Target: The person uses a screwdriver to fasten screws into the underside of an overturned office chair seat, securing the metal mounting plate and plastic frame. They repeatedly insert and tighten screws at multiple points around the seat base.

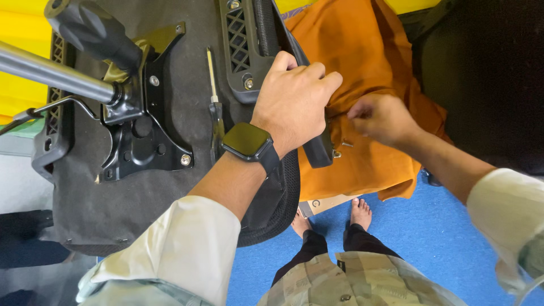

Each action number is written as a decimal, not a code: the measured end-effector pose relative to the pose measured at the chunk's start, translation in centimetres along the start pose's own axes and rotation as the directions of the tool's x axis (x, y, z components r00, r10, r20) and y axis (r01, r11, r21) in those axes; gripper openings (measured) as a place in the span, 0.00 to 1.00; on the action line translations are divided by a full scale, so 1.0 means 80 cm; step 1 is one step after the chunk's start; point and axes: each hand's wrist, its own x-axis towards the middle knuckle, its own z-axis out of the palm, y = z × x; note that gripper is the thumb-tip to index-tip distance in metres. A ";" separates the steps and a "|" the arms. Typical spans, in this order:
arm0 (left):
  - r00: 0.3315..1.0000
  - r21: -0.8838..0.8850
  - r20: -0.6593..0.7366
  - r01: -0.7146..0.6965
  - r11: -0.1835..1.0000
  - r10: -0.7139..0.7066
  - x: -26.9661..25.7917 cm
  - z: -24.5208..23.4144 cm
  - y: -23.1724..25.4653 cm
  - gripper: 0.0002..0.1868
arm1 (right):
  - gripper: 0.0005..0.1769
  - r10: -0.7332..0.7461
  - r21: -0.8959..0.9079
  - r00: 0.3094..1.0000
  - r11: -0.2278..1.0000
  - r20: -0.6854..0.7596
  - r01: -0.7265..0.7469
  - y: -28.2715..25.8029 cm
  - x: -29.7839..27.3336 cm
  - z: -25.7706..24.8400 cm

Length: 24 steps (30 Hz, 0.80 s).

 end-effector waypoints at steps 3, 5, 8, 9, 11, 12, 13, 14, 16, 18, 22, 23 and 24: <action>1.000 0.001 -0.011 0.000 1.000 0.000 0.000 0.000 0.000 0.08 | 0.09 0.251 0.698 0.934 0.620 0.255 -0.358 0.008 -0.004 -0.014; 1.000 -0.007 -0.023 -0.005 1.000 0.005 0.001 0.000 0.000 0.07 | 0.10 0.273 0.737 0.918 0.549 0.287 -0.394 0.011 -0.009 -0.018; 0.999 0.001 -0.032 -0.009 1.000 0.009 0.002 0.001 0.000 0.07 | 0.10 0.304 0.790 0.906 0.456 0.296 -0.411 0.014 -0.012 -0.020; 0.999 0.006 -0.032 -0.010 1.000 0.010 0.002 0.001 0.000 0.07 | 0.10 0.315 0.807 0.903 0.424 0.293 -0.410 0.016 -0.014 -0.019; 0.999 0.013 -0.042 -0.007 1.000 0.008 0.001 0.002 0.000 0.07 | 0.13 0.343 0.837 0.902 0.385 0.261 -0.388 0.021 -0.016 -0.016; 0.999 0.016 -0.048 -0.004 1.000 0.005 0.001 0.003 0.001 0.07 | 0.15 0.357 0.850 0.901 0.368 0.245 -0.377 0.023 -0.017 -0.014; 0.999 0.015 -0.051 -0.003 1.000 0.004 0.000 0.003 0.001 0.06 | 0.16 0.333 0.827 0.903 0.400 0.271 -0.395 0.025 -0.018 -0.009; 0.999 0.014 -0.053 -0.002 1.000 0.003 0.000 0.003 0.001 0.06 | 0.18 0.310 0.802 0.903 0.432 0.297 -0.412 0.026 -0.019 -0.001; 0.998 0.003 -0.064 -0.004 1.000 0.004 -0.001 0.003 0.001 0.05 | 0.17 0.278 0.673 0.922 0.630 0.271 -0.388 0.025 -0.019 0.011; 0.996 -0.018 -0.082 -0.017 1.000 0.015 -0.001 0.002 0.000 0.05 | 0.15 0.230 0.385 0.959 0.880 0.166 -0.278 0.017 -0.016 0.029; 0.995 -0.041 -0.095 -0.024 0.999 0.020 -0.002 0.000 0.002 0.05 | 0.19 -0.070 -0.146 0.996 0.986 0.046 0.076 0.004 -0.020 0.044; 0.996 -0.052 -0.093 -0.023 0.998 0.018 -0.002 -0.001 0.003 0.05 | 0.17 -0.056 -0.175 0.997 0.982 0.062 0.066 0.001 -0.023 0.045; 0.996 -0.063 -0.090 -0.022 0.998 0.016 -0.003 -0.002 0.003 0.05 | 0.15 -0.041 -0.204 0.996 0.977 0.076 0.056 -0.003 -0.025 0.046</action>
